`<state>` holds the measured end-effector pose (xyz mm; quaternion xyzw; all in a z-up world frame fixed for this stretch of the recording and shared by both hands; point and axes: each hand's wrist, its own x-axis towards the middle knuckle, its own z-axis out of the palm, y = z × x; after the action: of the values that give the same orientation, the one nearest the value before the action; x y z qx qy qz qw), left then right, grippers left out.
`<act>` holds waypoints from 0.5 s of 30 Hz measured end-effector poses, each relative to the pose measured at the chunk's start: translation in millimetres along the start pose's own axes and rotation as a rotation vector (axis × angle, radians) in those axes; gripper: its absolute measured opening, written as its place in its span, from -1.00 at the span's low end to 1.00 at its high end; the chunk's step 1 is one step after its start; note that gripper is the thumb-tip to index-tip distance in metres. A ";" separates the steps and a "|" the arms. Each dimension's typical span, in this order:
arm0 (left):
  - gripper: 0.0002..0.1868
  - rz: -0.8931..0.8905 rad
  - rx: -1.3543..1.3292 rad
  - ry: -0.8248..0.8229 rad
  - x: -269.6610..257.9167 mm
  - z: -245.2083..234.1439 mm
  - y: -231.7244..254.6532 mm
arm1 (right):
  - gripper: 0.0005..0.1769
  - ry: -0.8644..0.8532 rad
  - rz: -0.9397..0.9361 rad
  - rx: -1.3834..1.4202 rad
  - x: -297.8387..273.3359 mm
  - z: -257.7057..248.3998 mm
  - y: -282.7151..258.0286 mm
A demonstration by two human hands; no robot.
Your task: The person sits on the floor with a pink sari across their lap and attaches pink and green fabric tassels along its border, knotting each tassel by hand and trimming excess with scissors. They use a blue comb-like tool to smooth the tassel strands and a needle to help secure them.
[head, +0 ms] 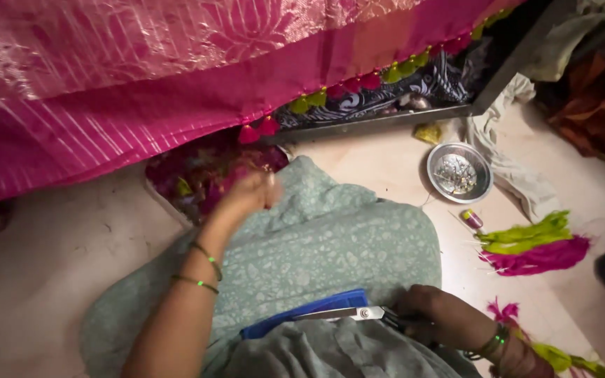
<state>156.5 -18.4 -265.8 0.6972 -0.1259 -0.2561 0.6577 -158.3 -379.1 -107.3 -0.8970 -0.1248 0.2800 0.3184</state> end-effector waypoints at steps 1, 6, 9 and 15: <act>-0.55 -0.013 0.000 -0.007 -14.4 6.9 -17.6 | -0.61 -0.004 0.007 0.012 -1.9 6.9 1.7; -0.52 -0.004 1.039 0.117 -32.4 21.8 -43.0 | -0.66 0.234 0.226 0.071 -19.6 7.1 -40.9; -0.74 -0.131 0.804 0.004 2.4 -23.2 -132.0 | -0.71 0.388 0.032 0.061 -19.9 27.8 -20.7; -0.79 0.249 1.142 0.466 -57.0 14.8 37.1 | -0.75 0.371 0.101 0.109 -28.8 10.3 -41.4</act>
<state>107.1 -5.7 -218.5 0.9561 -0.1762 0.0888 0.2168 -189.6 -353.8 -75.2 -0.9198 -0.0034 0.1320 0.3695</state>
